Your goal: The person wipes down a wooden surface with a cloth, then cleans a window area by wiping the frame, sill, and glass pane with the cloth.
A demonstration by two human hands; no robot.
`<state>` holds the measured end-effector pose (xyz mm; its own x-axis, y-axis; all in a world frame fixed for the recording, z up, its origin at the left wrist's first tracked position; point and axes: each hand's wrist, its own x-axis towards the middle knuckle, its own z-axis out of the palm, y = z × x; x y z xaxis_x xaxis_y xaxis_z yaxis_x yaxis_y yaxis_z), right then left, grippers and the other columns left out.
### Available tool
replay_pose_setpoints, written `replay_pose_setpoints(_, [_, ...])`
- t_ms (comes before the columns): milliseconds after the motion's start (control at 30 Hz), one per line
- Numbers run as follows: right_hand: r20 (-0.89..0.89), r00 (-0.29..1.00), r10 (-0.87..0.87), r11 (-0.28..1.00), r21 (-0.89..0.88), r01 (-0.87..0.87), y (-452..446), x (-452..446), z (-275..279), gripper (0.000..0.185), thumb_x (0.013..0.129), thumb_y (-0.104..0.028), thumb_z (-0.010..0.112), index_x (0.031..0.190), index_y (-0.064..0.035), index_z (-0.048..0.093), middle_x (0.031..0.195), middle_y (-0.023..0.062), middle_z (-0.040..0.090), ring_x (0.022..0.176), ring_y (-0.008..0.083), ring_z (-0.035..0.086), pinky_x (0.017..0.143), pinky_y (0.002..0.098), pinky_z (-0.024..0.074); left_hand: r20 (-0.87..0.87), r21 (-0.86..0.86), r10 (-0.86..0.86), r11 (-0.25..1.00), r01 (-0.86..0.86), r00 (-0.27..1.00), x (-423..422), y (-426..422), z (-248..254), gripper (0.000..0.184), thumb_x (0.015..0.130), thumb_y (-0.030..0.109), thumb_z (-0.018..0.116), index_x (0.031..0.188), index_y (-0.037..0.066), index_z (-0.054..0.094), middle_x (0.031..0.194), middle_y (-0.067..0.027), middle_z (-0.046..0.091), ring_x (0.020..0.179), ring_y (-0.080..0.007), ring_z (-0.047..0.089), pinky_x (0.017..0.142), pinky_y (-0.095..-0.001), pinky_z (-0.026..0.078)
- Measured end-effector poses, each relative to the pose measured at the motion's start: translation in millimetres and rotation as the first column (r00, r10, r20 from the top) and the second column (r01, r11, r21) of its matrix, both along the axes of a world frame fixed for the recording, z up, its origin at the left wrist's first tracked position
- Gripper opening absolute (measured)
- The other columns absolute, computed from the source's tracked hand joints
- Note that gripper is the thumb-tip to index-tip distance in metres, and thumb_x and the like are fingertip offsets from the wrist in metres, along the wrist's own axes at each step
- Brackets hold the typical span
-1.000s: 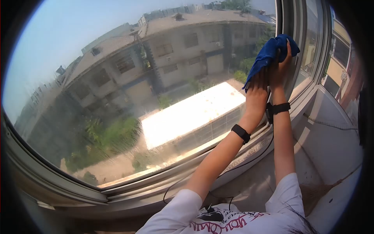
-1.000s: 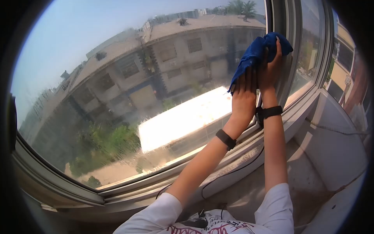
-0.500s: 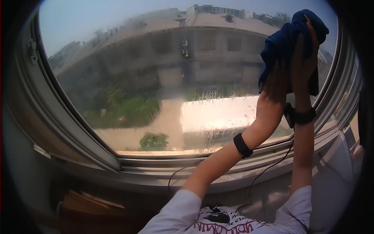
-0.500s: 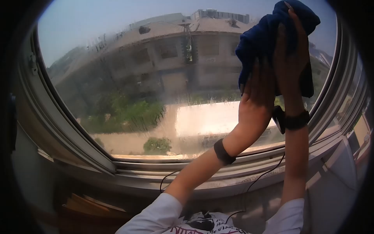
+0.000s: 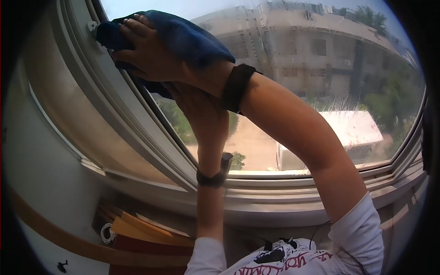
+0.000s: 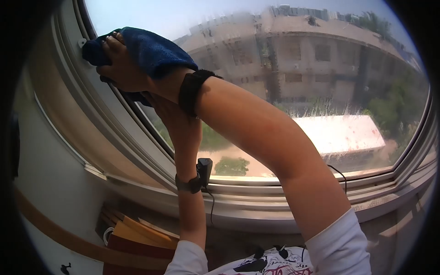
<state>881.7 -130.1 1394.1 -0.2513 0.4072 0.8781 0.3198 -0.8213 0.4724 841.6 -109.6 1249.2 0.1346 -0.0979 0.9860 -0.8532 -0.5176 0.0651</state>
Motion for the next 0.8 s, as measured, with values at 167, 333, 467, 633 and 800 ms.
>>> replay_pose_setpoints(167, [-0.311,0.882,0.354,0.930,0.220,-0.295,34,1,-28,0.034,0.086,-0.037,0.056,0.116,-0.0213,0.060,0.134,0.0160,0.050,0.126,0.0341,0.043,0.107,0.0453,0.0355,-0.078,-0.026,-0.028,0.999,0.027,0.997,19,38,-11,0.089,0.090,0.040,0.058,0.149,-0.003,0.008,0.153,-0.0305,0.006,0.144,-0.0448,0.000,0.117,-0.0520,0.005])
replay_pose_setpoints(333, [-0.170,0.959,-0.225,0.972,-0.113,0.208,-1,-19,-19,0.032,0.092,-0.034,0.052,0.123,-0.0287,0.058,0.141,0.0126,0.046,0.131,0.0359,0.043,0.108,0.0471,0.0364,-0.109,-0.010,-0.125,0.992,0.124,0.986,3,8,2,0.095,0.085,0.044,0.062,0.150,0.000,0.008,0.154,-0.0287,0.006,0.145,-0.0414,-0.003,0.117,-0.0512,0.002])
replay_pose_setpoints(467, [-0.053,0.977,-0.205,0.978,-0.046,0.203,-77,-79,1,0.029,0.088,-0.028,0.057,0.117,-0.0311,0.060,0.136,0.0122,0.053,0.130,0.0345,0.046,0.108,0.0483,0.0368,0.019,0.068,-0.138,0.988,0.136,0.990,-49,-55,26,0.097,0.085,0.046,0.062,0.150,0.000,0.007,0.153,-0.0311,0.004,0.143,-0.0465,-0.003,0.114,-0.0592,0.002])
replay_pose_setpoints(633, [0.199,0.940,-0.276,0.956,-0.046,0.290,-206,-158,13,0.029,0.086,-0.031,0.062,0.115,-0.0277,0.061,0.122,0.0076,0.062,0.114,0.0288,0.059,0.106,0.0447,0.0365,0.091,0.061,-0.070,0.996,0.064,0.993,-131,-179,22,0.099,0.083,0.046,0.064,0.148,-0.005,0.010,0.150,-0.0376,0.002,0.135,-0.0619,-0.002,0.108,-0.0678,0.013])
replay_pose_setpoints(800, [0.166,0.882,-0.442,0.890,-0.043,0.454,-337,-281,-10,0.040,0.086,-0.029,0.066,0.124,-0.0199,0.057,0.122,0.0106,0.061,0.109,0.0305,0.060,0.097,0.0414,0.0445,-0.001,0.090,-0.212,0.973,0.211,0.977,-235,-289,12,0.099,0.072,0.045,0.072,0.138,-0.015,0.029,0.148,-0.0395,0.014,0.134,-0.0637,0.010,0.109,-0.0610,0.022])
